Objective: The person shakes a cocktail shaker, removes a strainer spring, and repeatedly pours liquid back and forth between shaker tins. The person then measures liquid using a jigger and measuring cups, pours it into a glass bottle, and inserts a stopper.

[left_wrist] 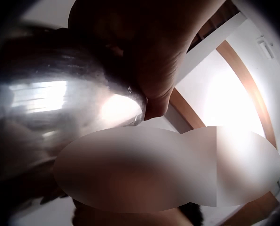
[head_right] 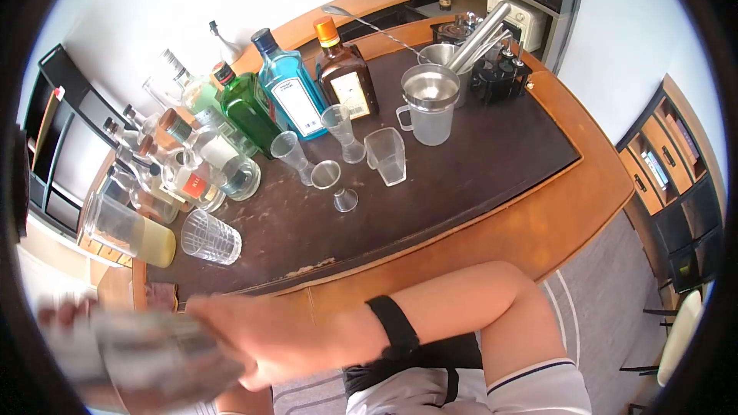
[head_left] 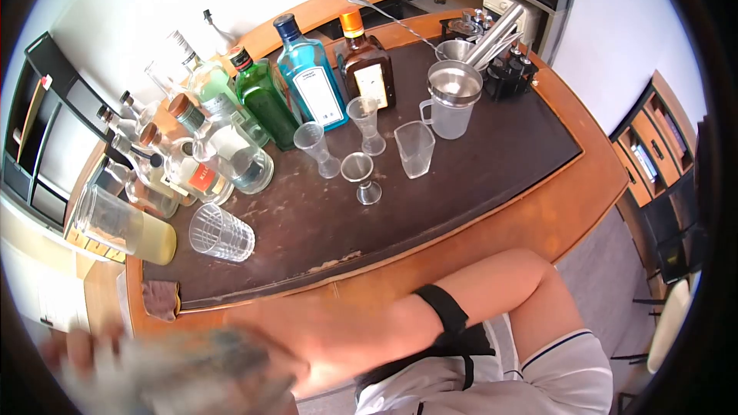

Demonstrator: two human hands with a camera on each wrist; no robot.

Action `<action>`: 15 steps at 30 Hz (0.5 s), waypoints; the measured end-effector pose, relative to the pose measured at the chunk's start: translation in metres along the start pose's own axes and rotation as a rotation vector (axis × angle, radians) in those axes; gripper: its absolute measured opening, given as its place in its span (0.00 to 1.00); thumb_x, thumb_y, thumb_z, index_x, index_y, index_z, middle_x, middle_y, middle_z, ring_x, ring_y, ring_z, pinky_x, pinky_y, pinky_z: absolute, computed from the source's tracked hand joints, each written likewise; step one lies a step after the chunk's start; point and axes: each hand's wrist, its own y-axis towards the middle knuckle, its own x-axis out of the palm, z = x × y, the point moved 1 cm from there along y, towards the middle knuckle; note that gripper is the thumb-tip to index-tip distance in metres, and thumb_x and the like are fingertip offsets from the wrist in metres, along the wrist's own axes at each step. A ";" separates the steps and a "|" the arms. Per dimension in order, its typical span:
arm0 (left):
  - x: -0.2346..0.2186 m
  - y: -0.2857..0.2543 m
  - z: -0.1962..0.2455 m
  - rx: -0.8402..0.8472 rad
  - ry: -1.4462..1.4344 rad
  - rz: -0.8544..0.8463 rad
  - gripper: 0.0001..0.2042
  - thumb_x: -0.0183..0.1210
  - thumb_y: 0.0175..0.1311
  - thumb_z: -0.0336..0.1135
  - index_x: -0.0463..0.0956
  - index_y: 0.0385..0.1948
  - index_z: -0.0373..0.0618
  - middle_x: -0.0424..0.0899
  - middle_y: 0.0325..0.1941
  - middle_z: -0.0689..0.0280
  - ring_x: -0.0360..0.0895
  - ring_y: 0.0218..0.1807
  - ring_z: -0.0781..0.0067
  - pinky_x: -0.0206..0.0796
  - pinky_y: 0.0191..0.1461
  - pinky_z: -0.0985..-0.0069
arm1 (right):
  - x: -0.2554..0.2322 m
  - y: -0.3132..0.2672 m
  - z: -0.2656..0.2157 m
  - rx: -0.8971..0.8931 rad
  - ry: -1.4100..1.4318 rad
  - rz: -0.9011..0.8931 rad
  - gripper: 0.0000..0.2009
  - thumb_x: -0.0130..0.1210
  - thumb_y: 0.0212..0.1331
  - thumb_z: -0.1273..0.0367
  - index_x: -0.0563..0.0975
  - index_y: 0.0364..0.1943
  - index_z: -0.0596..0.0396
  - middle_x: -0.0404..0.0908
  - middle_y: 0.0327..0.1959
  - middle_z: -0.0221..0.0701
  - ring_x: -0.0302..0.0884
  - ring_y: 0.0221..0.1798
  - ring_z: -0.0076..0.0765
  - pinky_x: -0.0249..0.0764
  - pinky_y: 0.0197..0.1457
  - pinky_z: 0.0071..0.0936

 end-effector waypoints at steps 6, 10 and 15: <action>-0.017 -0.076 0.026 -0.046 -0.041 0.020 0.24 0.34 0.79 0.53 0.63 0.68 0.52 0.67 0.64 0.60 0.63 0.69 0.46 0.56 0.74 0.40 | -0.012 0.001 -0.012 -0.070 -0.067 -0.074 0.31 0.60 0.56 0.71 0.63 0.64 0.68 0.74 0.54 0.49 0.75 0.58 0.57 0.75 0.59 0.42; -0.017 -0.024 0.027 -0.088 -0.054 0.042 0.23 0.35 0.79 0.52 0.63 0.67 0.53 0.67 0.63 0.60 0.63 0.68 0.45 0.56 0.73 0.39 | -0.010 0.005 -0.010 0.157 0.089 0.026 0.27 0.59 0.59 0.72 0.64 0.62 0.65 0.74 0.48 0.49 0.77 0.49 0.58 0.75 0.52 0.45; -0.088 -0.102 0.088 -0.118 -0.084 0.071 0.22 0.35 0.80 0.51 0.64 0.66 0.54 0.67 0.62 0.61 0.63 0.67 0.45 0.56 0.73 0.37 | -0.013 0.007 -0.009 0.068 0.086 -0.037 0.27 0.58 0.59 0.71 0.64 0.62 0.65 0.75 0.46 0.48 0.77 0.48 0.58 0.74 0.50 0.45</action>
